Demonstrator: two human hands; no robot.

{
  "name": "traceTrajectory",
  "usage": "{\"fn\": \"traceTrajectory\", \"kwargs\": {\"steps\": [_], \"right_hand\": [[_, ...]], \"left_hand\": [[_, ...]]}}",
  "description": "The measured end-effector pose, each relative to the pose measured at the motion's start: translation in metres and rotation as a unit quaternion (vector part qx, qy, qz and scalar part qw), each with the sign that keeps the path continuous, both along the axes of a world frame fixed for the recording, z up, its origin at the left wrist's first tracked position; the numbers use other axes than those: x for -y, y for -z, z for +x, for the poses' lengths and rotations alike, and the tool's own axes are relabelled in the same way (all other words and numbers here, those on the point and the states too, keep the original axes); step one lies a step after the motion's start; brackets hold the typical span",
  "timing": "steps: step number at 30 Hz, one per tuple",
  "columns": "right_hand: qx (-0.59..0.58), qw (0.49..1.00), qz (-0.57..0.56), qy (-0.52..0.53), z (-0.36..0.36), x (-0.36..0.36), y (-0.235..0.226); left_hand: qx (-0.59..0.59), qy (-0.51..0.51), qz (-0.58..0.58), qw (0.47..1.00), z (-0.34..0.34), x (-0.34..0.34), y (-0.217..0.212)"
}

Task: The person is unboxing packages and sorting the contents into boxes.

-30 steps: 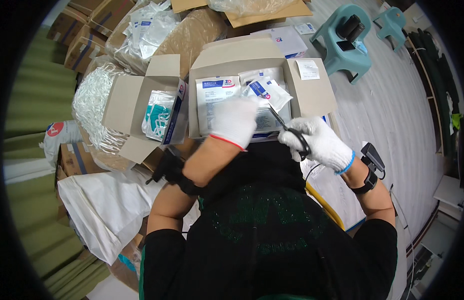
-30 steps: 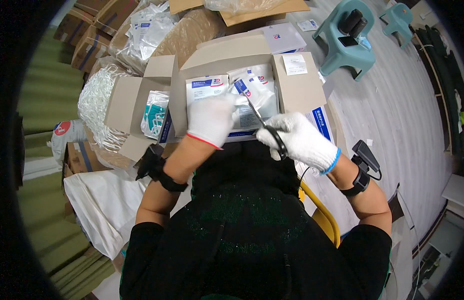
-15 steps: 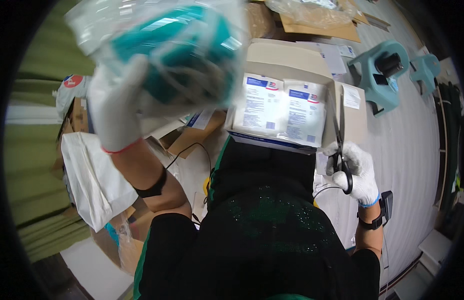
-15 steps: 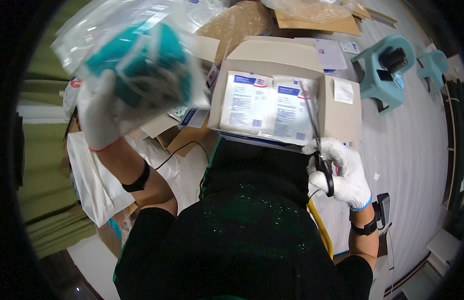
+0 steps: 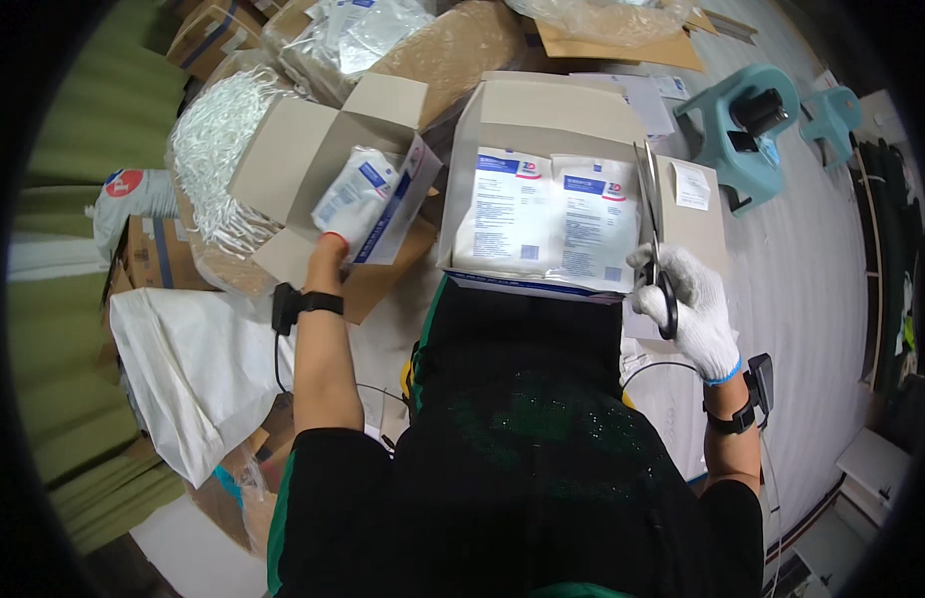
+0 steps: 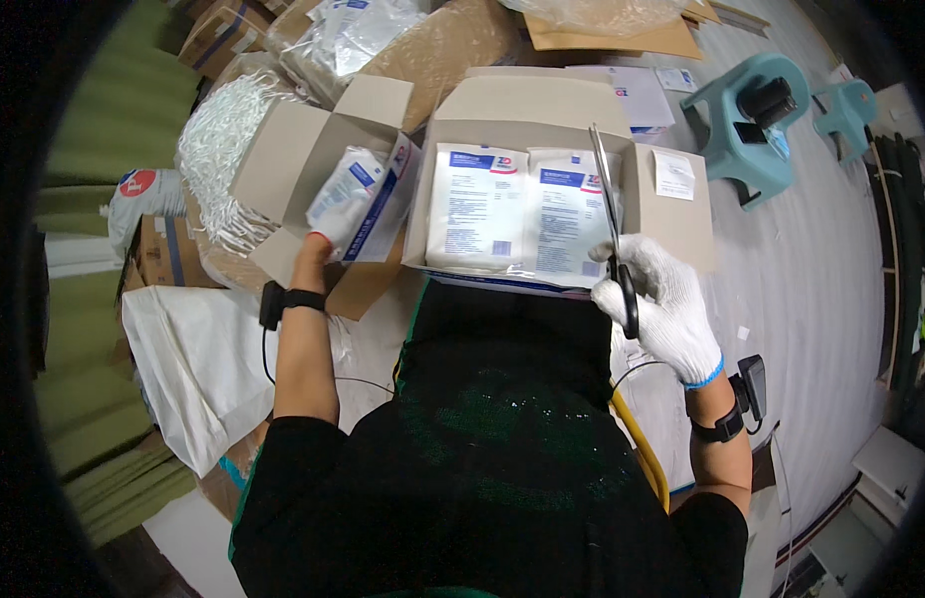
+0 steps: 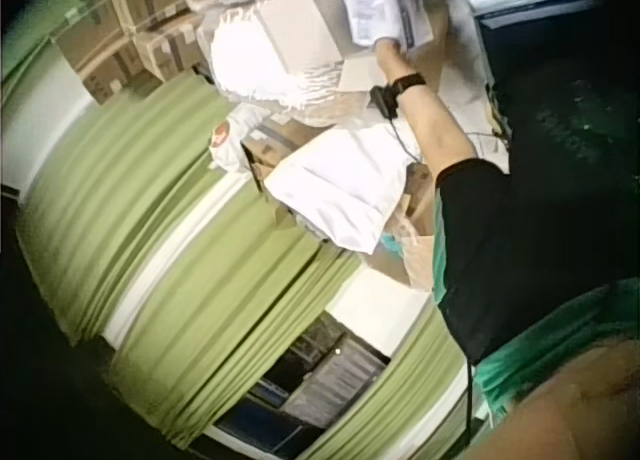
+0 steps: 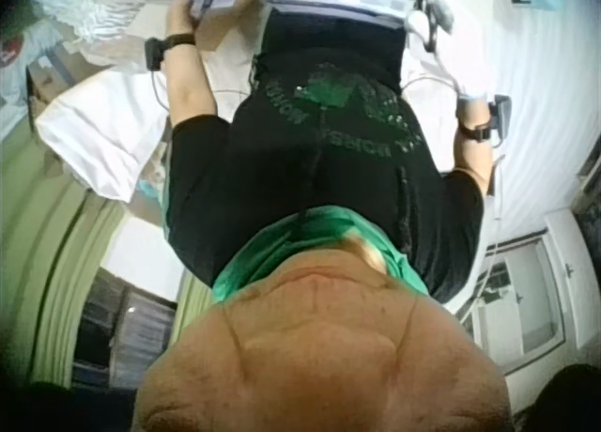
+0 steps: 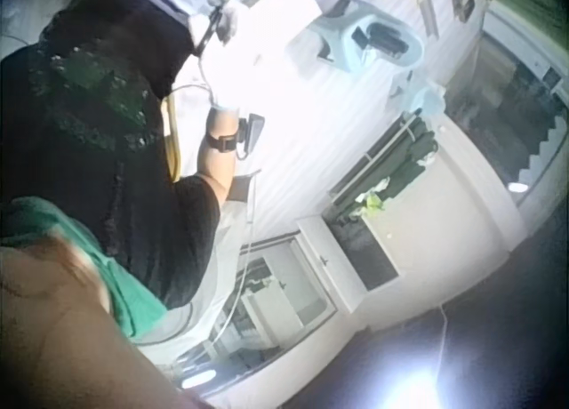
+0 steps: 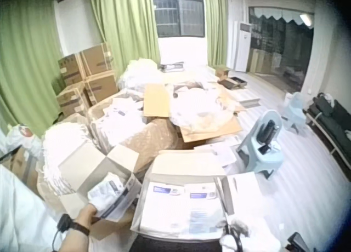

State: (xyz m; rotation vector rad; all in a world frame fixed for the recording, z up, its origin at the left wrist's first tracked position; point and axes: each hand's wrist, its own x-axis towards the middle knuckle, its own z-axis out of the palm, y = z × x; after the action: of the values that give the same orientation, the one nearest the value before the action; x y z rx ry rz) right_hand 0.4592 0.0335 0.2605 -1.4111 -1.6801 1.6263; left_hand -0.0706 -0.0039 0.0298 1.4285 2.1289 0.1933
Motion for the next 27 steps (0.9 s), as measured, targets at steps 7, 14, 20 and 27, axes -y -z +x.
{"fn": "traceTrajectory", "kwargs": {"steps": [7, 14, 20, 27], "right_hand": [[0.022, 0.994, 0.1, 0.036, 0.004, -0.003, 0.013], [0.036, 0.993, 0.108, 0.023, -0.005, -0.007, 0.024], [0.131, 0.986, 0.099, 0.003, -0.002, -0.004, 0.015], [0.141, 0.976, 0.165, -0.016, -0.005, -0.001, 0.015]], "left_hand": [[0.183, -0.169, 0.416, 0.874, 0.165, -0.025, -0.251], [-0.05, 0.176, 0.092, 0.979, 0.321, -0.057, -0.202], [-0.174, 0.082, -0.151, 0.97, 0.299, -0.108, -0.124], [-0.123, 0.072, -0.197, 0.97, 0.279, -0.116, -0.099]]}}
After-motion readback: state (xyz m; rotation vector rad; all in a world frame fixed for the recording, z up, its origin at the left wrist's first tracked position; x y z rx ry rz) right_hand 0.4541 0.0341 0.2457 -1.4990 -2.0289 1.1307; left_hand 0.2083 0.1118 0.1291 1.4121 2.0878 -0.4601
